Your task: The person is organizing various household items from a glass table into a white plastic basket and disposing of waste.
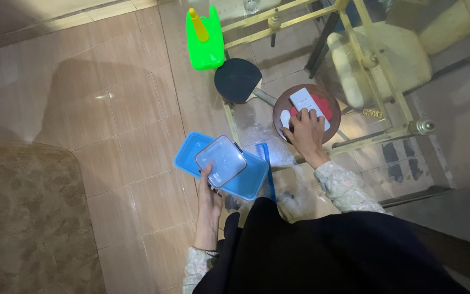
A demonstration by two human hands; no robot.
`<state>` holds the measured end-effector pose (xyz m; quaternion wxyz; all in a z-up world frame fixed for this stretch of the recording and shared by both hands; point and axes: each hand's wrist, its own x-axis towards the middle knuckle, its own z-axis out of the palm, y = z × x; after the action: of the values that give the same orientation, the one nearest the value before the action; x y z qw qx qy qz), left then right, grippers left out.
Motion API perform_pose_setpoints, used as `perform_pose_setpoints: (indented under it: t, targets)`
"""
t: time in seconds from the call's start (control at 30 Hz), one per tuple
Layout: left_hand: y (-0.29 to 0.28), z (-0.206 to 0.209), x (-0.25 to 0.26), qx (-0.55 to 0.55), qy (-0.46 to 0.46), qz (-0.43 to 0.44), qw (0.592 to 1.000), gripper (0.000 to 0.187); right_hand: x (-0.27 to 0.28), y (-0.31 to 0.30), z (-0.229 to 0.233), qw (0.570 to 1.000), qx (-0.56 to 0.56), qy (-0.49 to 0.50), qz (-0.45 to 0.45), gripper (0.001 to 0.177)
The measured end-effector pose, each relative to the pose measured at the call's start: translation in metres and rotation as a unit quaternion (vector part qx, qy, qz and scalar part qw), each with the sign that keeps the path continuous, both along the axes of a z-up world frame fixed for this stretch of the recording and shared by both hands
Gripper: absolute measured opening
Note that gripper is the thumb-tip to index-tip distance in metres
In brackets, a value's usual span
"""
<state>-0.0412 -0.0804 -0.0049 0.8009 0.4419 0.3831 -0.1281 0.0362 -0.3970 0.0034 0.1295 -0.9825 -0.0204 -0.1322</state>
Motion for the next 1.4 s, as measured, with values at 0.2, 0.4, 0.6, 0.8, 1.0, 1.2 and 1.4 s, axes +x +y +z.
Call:
perform_pose_setpoints:
  t: [0.2,0.4,0.6,0.8,1.0,1.2,1.4]
  targets:
    - [0.001,0.02,0.001,-0.008,-0.03,-0.015,0.999,0.082,-0.001,0.004,-0.009,0.999,-0.013,-0.002,-0.035,0.034]
    - [0.004,0.021,0.008,-0.006,-0.024,-0.023,0.999,0.079,-0.01,-0.014,-0.014,0.993,0.082,-0.034,-0.072,0.039]
    - [-0.001,0.011,0.016,-0.042,-0.057,-0.024,0.997,0.075,-0.049,-0.073,-0.047,0.895,0.332,-0.078,-0.288,0.038]
    - [-0.015,0.013,0.019,-0.027,-0.04,-0.045,0.998,0.072,-0.064,-0.074,-0.054,0.695,0.66,0.137,-0.25,0.054]
    - [-0.03,0.017,0.021,-0.015,-0.048,-0.07,0.996,0.079,-0.057,-0.078,-0.085,0.527,0.821,0.16,-0.152,0.057]
    - [-0.049,-0.004,0.024,0.003,-0.035,-0.063,0.997,0.09,-0.058,-0.09,-0.097,0.489,0.852,0.138,-0.123,0.056]
    - [-0.093,0.004,0.022,0.004,-0.061,-0.091,0.994,0.085,-0.077,-0.127,-0.08,0.505,0.845,0.122,-0.13,0.051]
